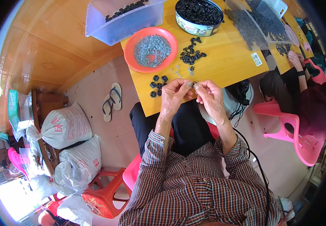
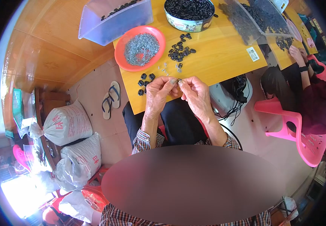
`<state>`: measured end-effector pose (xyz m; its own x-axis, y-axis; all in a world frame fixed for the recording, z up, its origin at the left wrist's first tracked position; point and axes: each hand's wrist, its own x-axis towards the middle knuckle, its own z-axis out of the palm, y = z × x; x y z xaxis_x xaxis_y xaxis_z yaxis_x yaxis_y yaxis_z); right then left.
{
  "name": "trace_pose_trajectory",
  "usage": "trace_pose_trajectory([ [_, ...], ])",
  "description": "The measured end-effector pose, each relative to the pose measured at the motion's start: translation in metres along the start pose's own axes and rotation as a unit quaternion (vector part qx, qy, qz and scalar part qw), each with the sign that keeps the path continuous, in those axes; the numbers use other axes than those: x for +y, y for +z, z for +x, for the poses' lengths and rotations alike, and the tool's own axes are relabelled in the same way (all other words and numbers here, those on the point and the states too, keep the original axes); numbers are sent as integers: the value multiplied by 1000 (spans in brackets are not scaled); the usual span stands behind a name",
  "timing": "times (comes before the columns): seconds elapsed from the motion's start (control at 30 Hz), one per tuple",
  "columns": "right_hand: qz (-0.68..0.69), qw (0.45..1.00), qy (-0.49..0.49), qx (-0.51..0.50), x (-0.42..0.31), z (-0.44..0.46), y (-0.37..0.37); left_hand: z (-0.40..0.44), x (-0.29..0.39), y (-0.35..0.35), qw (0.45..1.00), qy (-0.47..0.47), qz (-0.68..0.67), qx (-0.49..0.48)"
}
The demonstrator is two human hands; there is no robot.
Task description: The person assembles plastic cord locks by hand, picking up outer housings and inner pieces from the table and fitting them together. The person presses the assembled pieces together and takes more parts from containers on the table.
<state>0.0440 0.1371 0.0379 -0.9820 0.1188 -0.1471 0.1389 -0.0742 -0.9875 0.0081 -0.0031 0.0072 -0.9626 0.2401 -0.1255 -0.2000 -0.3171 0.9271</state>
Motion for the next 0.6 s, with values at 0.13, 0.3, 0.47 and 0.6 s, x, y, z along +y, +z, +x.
trace_pose_trajectory([
  [0.13,0,1000,6,8,0,0,0,-1,0,1,1000,2,2,4],
  [0.3,-4,1000,11,7,-1,0,-1,-1,0,0,1000,-1,-1,-7],
  [0.47,-17,1000,-14,4,-1,0,0,0,-1,-1,1000,-8,-2,-9],
  [0.6,-21,1000,-13,-5,0,0,1,-1,1,-1,1000,-8,12,-10],
])
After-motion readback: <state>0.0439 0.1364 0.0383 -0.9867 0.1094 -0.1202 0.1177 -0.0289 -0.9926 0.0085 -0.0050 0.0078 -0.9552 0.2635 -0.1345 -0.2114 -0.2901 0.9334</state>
